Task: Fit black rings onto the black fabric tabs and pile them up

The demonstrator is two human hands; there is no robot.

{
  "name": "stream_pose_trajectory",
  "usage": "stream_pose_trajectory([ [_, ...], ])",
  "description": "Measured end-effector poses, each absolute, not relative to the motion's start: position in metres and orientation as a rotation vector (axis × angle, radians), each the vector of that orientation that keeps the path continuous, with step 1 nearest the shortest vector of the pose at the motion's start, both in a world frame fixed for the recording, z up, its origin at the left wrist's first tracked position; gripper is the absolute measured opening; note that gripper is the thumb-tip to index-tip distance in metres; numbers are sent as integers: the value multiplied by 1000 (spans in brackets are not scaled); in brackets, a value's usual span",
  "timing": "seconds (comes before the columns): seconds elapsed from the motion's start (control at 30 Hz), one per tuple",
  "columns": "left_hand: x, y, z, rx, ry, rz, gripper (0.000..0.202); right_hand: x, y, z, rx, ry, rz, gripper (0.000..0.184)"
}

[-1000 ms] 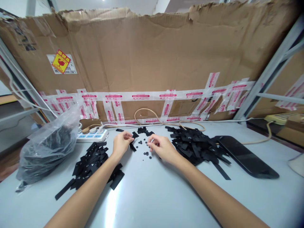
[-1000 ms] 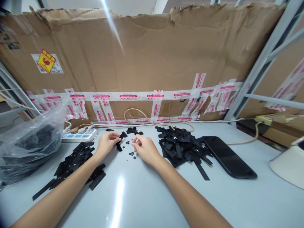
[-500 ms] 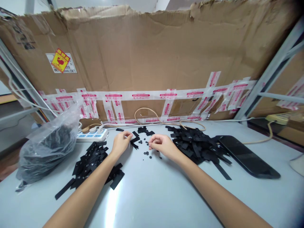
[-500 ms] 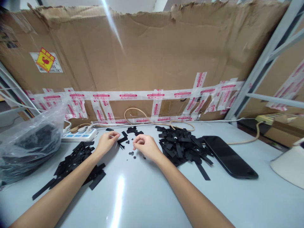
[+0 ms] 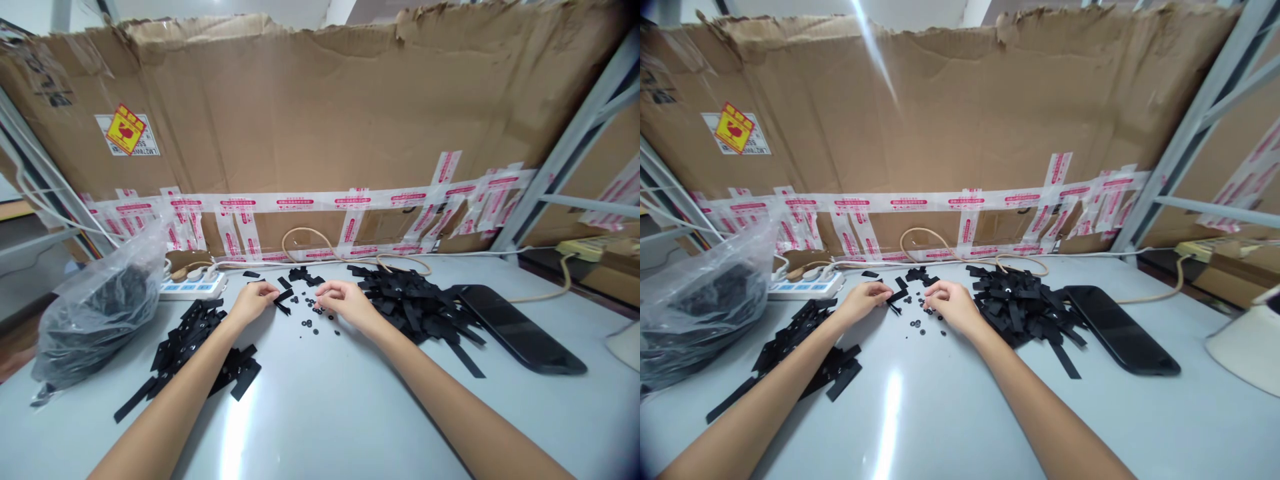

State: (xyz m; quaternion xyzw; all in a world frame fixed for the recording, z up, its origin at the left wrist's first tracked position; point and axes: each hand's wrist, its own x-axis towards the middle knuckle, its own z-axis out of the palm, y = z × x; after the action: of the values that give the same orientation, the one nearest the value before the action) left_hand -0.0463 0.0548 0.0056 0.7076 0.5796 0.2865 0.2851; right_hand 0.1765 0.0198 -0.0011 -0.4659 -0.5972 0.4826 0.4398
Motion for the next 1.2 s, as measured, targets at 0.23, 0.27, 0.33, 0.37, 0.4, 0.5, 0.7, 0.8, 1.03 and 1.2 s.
stream_pose_trajectory([
  [0.23, -51, 53, 11, 1759, 1476, 713, 33, 176, 18, 1, -1148, -1515, 1180, 12],
  [0.27, -51, 52, 11, 1749, 1467, 713, 33, 177, 18, 1, -1150, -1517, 1179, 13],
  [0.33, -52, 51, 12, 1737, 1456, 704, 35, 177, 18, 2, -1153, -1522, 1177, 13],
  [0.37, -52, 51, 12, 1734, 1449, 697, 35, 177, 18, 2, -1155, -1524, 1177, 13],
  [0.4, -53, 51, 12, 1729, 1442, 690, 36, 177, 18, 2, -1159, -1525, 1178, 13],
  [0.5, -55, 53, 11, 1701, 1411, 693, 33, 176, 17, 2, -1160, -1521, 1187, 14],
  [0.7, -55, 53, 12, 1689, 1408, 684, 27, 176, 17, 2, -1156, -1539, 1169, 14],
  [0.8, -53, 51, 14, 1731, 1462, 676, 26, 176, 17, 1, -1163, -1550, 1159, 14],
  [1.03, -54, 53, 10, 1680, 1434, 742, 23, 177, 18, -2, -1162, -1586, 1145, 14],
  [1.2, -54, 55, 7, 1638, 1433, 769, 18, 177, 18, -1, -1159, -1590, 1157, 14],
])
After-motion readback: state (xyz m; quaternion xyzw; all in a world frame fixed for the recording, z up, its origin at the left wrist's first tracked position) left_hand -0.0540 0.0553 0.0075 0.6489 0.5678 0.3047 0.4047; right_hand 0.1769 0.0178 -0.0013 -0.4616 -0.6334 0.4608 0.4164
